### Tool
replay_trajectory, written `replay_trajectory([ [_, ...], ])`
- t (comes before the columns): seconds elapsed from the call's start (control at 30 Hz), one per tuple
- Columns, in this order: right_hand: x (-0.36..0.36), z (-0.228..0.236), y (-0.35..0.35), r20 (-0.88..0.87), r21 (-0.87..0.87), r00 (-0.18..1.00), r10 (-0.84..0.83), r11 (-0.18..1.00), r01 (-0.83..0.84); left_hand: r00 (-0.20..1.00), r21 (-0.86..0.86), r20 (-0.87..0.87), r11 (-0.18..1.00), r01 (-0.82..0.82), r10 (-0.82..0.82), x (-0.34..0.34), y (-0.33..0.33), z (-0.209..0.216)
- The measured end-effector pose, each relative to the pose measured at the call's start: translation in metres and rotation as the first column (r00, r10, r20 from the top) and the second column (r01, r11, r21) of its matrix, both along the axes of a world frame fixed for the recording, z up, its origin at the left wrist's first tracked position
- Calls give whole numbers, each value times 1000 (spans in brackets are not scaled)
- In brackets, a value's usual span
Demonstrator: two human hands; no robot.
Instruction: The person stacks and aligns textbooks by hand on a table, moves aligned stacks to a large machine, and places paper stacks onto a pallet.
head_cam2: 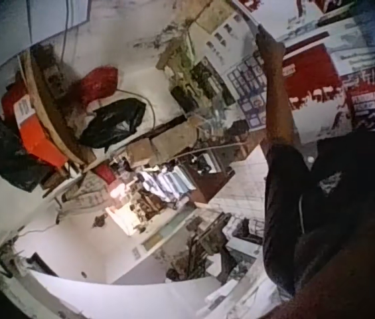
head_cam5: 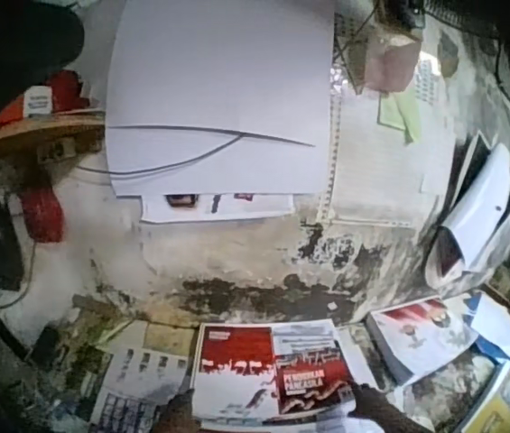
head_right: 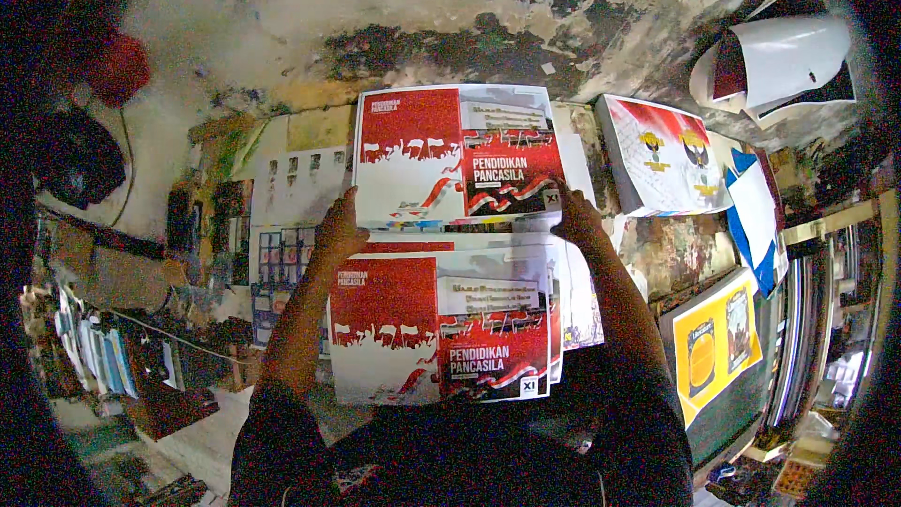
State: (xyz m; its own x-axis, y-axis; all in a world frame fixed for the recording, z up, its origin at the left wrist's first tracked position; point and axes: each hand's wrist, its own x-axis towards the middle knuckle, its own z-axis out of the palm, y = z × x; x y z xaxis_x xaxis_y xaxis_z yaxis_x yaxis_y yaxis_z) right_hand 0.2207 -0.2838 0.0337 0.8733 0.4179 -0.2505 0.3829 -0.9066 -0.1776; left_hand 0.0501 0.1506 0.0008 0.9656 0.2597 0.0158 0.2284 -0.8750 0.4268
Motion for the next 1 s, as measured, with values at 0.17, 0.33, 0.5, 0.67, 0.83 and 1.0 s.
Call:
replay_trajectory([
  [0.17,25,-23,-7,224,-25,974,34,999,-29,995,4,-94,1000,14,-14,23,3,7],
  [0.33,27,-35,-11,24,-50,995,-98,994,99,947,6,-303,994,-113,110,32,-20,43],
  [0.5,-37,-4,47,293,343,955,-57,938,-49,991,97,120,994,47,-59,-22,-42,42],
  [0.67,-106,-34,106,47,486,952,303,826,-287,945,-85,18,942,326,-325,-53,-80,2],
  [0.83,-120,-34,131,70,257,956,285,921,-294,951,3,47,952,305,-305,-38,-82,-3],
  [1.0,-105,-39,143,68,215,937,344,912,-350,930,-403,-144,878,258,-339,-12,-54,-15],
])
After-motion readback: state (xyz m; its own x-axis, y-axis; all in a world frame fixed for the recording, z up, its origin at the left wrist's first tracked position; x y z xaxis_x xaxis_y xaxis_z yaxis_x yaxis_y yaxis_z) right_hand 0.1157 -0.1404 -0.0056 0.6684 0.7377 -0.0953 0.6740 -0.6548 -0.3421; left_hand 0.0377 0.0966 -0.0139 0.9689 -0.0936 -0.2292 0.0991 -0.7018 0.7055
